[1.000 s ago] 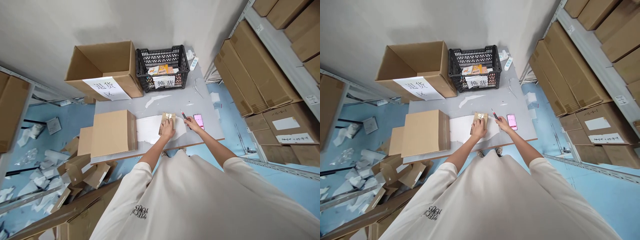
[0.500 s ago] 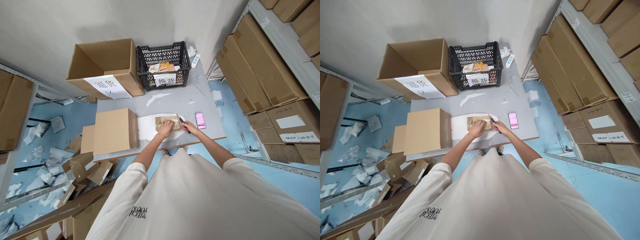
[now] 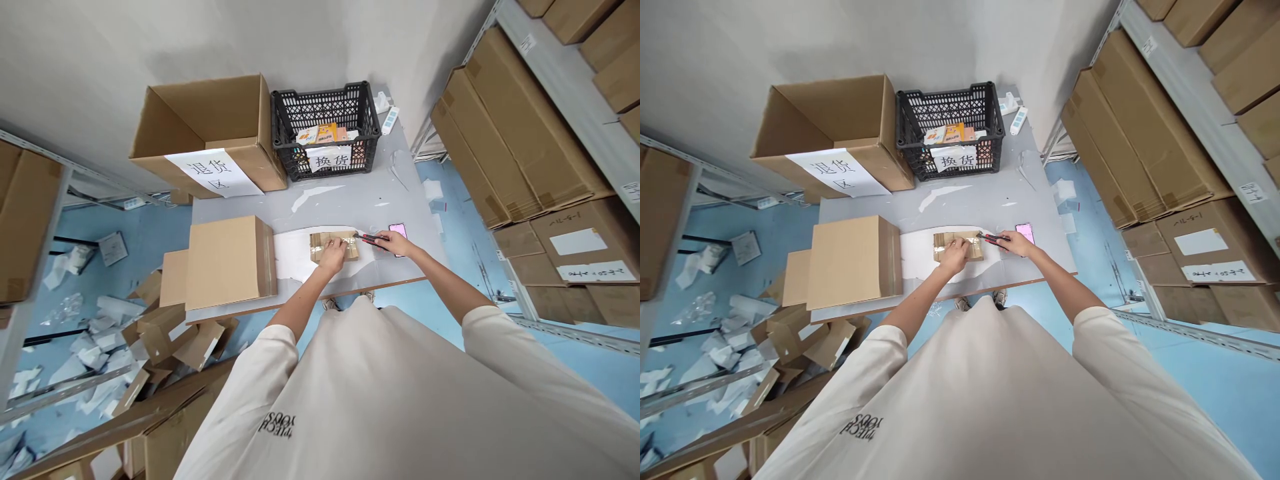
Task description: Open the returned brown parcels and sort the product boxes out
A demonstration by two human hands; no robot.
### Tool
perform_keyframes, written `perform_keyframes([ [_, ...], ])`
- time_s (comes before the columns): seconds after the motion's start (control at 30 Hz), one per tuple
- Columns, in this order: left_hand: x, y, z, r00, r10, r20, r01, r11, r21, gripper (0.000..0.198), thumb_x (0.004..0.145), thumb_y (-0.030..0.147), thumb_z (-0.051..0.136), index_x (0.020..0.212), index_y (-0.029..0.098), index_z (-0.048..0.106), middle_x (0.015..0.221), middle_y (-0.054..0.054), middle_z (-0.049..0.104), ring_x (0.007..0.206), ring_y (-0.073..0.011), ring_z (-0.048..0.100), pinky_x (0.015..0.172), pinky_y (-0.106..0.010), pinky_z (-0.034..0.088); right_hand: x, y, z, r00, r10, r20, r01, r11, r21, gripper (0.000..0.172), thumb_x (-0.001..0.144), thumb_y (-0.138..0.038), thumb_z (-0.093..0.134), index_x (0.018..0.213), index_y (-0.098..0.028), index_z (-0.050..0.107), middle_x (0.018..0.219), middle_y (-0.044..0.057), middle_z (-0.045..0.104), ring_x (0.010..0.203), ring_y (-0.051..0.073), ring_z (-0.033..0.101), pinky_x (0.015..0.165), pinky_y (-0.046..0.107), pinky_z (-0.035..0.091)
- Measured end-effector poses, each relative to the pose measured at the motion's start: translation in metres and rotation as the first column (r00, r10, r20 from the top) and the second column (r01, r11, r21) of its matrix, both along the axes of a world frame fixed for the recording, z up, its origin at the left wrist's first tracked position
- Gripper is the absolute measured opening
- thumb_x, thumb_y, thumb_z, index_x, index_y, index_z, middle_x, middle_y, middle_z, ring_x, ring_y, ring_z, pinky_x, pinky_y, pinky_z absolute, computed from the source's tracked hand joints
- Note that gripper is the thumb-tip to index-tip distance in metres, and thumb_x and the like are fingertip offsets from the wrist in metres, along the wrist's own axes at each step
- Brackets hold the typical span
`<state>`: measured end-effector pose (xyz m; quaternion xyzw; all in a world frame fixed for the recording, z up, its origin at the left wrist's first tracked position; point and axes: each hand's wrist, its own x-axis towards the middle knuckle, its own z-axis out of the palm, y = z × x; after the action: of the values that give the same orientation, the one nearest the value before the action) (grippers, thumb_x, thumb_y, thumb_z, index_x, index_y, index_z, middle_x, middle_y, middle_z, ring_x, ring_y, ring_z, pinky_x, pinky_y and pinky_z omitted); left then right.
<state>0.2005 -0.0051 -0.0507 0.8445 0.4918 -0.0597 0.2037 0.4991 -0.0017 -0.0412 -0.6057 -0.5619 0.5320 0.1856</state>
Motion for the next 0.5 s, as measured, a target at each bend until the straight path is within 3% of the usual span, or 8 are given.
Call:
perform_keyframes([
  [0.1,-0.001,-0.002,0.001,1.000,-0.007,0.006,0.007,1.000,-0.001,0.061,0.092,0.008,0.063,0.150,0.027,0.058,0.150,-0.015,0.061,0.144,-0.0317,0.062,0.138,-0.053,0.033,0.003,0.010,0.004,0.971,0.157,0.182,-0.175,0.981,0.086,0.034,0.097,-0.048,0.078,0.120,-0.025,0.087,0.095,0.004,0.084,0.081,0.025,0.072,0.081,0.035,0.054],
  [0.2,-0.003,-0.004,0.000,1.000,-0.012,0.019,0.012,1.000,0.002,0.060,0.094,0.011,0.065,0.151,0.028,0.058,0.150,-0.015,0.061,0.144,-0.0312,0.062,0.139,-0.052,0.031,0.002,0.021,0.004,0.875,0.284,0.392,-0.356,0.927,0.121,0.032,0.103,-0.041,0.068,0.127,-0.029,0.086,0.114,0.007,0.086,0.097,0.029,0.075,0.086,0.037,0.053],
  [0.3,-0.003,-0.006,-0.002,1.000,-0.009,0.028,0.009,1.000,0.004,0.061,0.095,0.012,0.068,0.153,0.027,0.058,0.150,-0.015,0.061,0.144,-0.0311,0.063,0.140,-0.051,0.029,-0.004,0.031,0.002,0.772,0.339,0.538,-0.476,0.869,0.136,0.036,0.108,-0.033,0.059,0.132,-0.028,0.085,0.127,0.010,0.084,0.109,0.031,0.074,0.091,0.039,0.051],
  [0.5,-0.005,-0.006,-0.002,1.000,-0.007,0.025,0.007,1.000,0.016,0.067,0.095,0.014,0.071,0.158,0.029,0.053,0.153,-0.015,0.060,0.147,-0.0309,0.062,0.141,-0.055,0.027,-0.022,0.043,0.008,0.614,0.403,0.679,-0.618,0.781,0.095,0.043,0.112,-0.028,0.047,0.140,-0.024,0.079,0.131,0.018,0.079,0.125,0.034,0.070,0.105,0.045,0.045],
])
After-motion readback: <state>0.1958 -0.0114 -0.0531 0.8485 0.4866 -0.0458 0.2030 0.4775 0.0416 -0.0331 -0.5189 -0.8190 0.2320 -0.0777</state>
